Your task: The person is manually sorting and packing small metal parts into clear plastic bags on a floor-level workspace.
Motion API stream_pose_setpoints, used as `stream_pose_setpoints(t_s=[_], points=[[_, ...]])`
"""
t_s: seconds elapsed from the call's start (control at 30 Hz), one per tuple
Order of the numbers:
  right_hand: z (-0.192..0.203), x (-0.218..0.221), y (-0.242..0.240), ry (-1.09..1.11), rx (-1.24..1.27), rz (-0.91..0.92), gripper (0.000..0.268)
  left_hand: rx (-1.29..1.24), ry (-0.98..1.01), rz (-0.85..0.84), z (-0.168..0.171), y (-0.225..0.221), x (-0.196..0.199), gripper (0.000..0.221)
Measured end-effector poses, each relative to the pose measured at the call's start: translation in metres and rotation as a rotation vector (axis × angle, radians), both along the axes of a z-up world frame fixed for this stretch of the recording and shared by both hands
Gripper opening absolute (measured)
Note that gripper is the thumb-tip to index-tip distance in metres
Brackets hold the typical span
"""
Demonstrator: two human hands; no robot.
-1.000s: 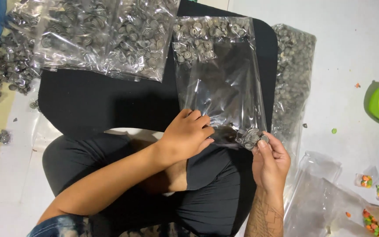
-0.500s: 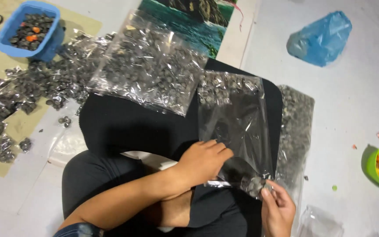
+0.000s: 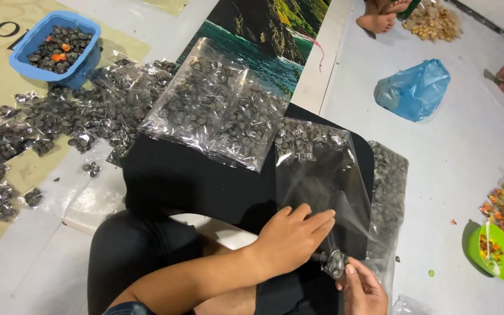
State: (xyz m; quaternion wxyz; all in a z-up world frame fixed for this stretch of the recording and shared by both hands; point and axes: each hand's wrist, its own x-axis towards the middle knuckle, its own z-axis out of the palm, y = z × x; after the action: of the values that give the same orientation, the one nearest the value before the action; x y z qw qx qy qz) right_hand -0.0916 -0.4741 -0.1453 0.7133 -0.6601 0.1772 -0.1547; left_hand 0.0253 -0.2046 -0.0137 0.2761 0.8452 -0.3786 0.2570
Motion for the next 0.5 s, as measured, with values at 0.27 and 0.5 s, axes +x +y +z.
stream_pose_setpoints(t_s=[0.27,0.5], points=[[0.045,0.006,0.021,0.241,0.074,-0.086,0.043,-0.034,0.069,-0.074,-0.017,0.013,-0.01,0.048],[0.049,0.005,-0.011,0.318,0.157,0.19,0.056,-0.028,0.14,-0.139,-0.029,0.011,-0.008,0.053]])
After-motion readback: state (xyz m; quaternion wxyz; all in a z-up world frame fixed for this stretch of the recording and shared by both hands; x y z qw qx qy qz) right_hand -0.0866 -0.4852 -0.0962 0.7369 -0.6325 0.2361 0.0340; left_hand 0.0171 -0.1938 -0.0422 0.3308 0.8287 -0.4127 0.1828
